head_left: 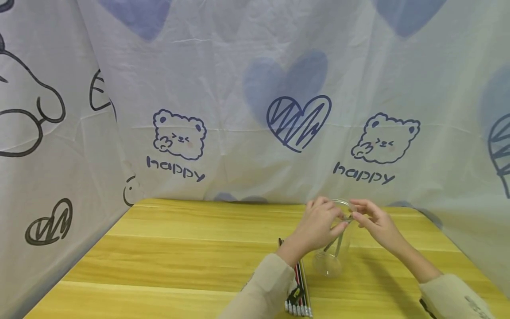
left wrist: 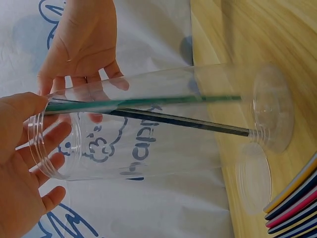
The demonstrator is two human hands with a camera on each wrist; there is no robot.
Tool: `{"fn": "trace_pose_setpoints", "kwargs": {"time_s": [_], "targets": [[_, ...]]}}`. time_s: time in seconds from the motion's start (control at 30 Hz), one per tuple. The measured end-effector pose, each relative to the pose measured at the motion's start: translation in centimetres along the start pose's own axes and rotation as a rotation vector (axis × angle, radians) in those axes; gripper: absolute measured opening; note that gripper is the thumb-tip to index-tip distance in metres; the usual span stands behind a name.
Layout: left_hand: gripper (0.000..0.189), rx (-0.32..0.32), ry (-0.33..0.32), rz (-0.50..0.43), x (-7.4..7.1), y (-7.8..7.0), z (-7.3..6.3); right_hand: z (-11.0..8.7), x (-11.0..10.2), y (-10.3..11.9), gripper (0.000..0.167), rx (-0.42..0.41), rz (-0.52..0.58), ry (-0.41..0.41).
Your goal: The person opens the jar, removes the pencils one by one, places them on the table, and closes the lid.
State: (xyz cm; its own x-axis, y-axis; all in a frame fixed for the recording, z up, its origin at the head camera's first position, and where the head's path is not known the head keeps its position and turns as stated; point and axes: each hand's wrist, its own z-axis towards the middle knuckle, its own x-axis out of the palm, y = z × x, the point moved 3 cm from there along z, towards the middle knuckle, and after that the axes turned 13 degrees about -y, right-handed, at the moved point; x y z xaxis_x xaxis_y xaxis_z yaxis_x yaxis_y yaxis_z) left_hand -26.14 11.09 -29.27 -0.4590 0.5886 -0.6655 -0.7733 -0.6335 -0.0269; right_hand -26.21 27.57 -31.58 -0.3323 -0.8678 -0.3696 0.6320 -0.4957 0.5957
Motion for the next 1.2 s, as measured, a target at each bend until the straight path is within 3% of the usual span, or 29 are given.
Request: {"fn": "trace_pose_setpoints", "kwargs": {"time_s": [0.33,0.8,1.07,1.2], "targets": [[0.019,-0.093,-0.013,-0.092,-0.2,0.0,0.2,0.0,0.1,-0.1,0.027,-0.006,-0.006,0.007],[0.016,-0.130,-0.080,-0.186,-0.5,0.0,0.2,-0.1,0.2,0.0,0.028,0.001,0.010,0.019],[0.019,-0.118,-0.221,-0.267,-1.3,0.0,0.4,-0.2,0.3,0.0,0.028,0.005,0.010,0.013],[0.027,-0.121,-0.299,-0.359,-1.6,0.2,0.4,-0.2,0.3,0.0,0.027,0.007,0.019,0.014]]}}
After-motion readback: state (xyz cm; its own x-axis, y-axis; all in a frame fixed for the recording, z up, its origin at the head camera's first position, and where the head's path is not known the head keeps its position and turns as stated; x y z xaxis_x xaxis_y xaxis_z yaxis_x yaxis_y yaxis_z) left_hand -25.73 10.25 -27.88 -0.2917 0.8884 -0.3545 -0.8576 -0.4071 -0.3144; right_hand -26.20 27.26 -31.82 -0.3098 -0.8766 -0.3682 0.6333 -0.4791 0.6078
